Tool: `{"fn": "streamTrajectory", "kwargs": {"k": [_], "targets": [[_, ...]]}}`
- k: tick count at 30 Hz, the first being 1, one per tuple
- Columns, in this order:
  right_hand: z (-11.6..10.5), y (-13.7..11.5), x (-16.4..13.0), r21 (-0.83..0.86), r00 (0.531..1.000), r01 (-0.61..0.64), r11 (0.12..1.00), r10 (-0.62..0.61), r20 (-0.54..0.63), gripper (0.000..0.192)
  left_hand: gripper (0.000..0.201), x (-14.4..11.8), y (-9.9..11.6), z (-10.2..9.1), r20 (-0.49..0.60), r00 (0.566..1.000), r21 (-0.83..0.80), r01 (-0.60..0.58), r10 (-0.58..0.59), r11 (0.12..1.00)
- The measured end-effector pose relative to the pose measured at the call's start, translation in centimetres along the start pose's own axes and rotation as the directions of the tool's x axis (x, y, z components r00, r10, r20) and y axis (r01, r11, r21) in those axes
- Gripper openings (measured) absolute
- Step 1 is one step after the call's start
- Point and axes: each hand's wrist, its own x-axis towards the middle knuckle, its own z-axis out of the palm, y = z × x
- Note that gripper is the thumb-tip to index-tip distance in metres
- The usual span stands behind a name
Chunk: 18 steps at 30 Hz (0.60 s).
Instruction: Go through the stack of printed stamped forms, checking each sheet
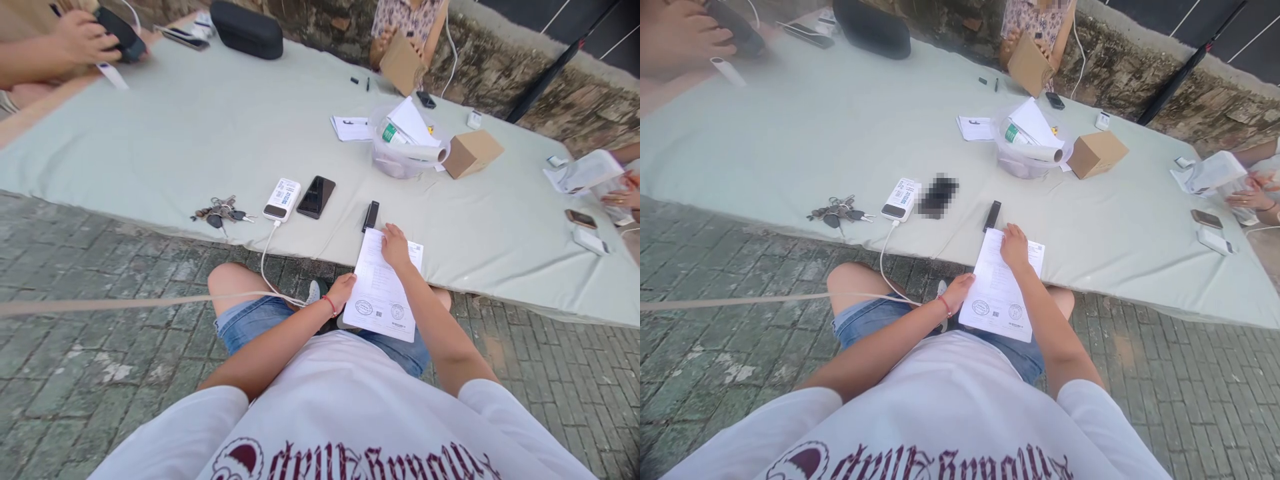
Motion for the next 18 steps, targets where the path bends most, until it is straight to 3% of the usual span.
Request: {"fn": "streamTrajectory", "kwargs": {"k": [10,18], "targets": [[-0.4,-0.7,-0.3,-0.024,0.998,-0.031,0.999,0.032,0.044,0.050,0.052,0.0,0.4,0.1,-0.023,0.999,0.119,-0.023,0.025,0.993],[-0.7,-1.6,0.3,-0.018,0.997,0.024,1.000,-0.023,0.068,0.054,0.048,-0.5,1.2,0.5,-0.049,0.999,0.154,-0.014,0.022,0.988]]}}
